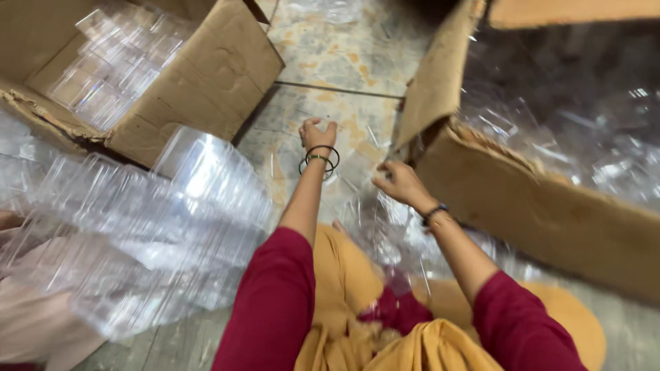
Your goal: The person sits on the floor and folds clear plastic boxes by hand, snapping the side walls and lid edges together to form each box. They take flat plastic pieces from cardboard boxes, assemble each box, and stack the finished boxes in a pile beside them.
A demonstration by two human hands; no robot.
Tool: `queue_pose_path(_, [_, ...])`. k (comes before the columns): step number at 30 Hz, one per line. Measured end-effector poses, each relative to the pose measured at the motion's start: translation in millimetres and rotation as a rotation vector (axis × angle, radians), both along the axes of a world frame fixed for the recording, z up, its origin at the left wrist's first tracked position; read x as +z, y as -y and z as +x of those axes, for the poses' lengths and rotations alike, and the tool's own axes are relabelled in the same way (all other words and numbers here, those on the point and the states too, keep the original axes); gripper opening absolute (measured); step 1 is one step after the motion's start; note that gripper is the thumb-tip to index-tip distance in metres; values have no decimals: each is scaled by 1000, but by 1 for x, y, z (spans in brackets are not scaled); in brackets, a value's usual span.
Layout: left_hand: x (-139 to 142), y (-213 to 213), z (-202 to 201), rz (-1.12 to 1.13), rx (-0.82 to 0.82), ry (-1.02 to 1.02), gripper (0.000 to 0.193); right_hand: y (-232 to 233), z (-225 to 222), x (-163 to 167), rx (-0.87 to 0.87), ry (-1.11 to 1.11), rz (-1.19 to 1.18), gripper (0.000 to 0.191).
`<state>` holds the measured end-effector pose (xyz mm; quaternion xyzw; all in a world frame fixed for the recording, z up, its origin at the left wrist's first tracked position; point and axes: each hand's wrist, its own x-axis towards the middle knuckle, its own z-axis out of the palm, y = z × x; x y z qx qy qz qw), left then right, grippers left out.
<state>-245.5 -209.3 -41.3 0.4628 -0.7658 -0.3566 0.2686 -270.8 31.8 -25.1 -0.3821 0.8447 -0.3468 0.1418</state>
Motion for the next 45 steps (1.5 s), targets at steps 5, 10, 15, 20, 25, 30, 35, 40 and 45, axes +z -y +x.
queue_pose_path(5, [-7,79,-35,210,256,367,79,95,-58,-33,-353,-107,-10,73])
queue_pose_path(10, [-34,139,-52,33,388,627,95,120,-89,-72,-550,106,46,98])
queue_pose_path(15, [-51,188,-39,209,370,713,75,115,-97,-105,-505,69,114,93])
queue_pose_path(20, [-76,188,-23,44,420,523,57,121,-100,-118,-566,-69,-119,81])
queue_pose_path(25, [-89,166,-23,-40,376,514,67,165,-79,-108,-175,-260,-348,86])
queue_pose_path(30, [-87,137,-27,-89,264,571,124,186,-72,-87,112,-194,212,94])
queue_pose_path(35, [-85,126,-25,-34,120,609,134,164,-79,-65,92,-78,325,94])
queue_pose_path(40, [-83,119,-16,1,191,561,108,171,-74,-48,-12,-171,-37,90])
queue_pose_path(45, [-66,121,-19,122,67,748,121,202,-70,-43,192,-374,-69,96])
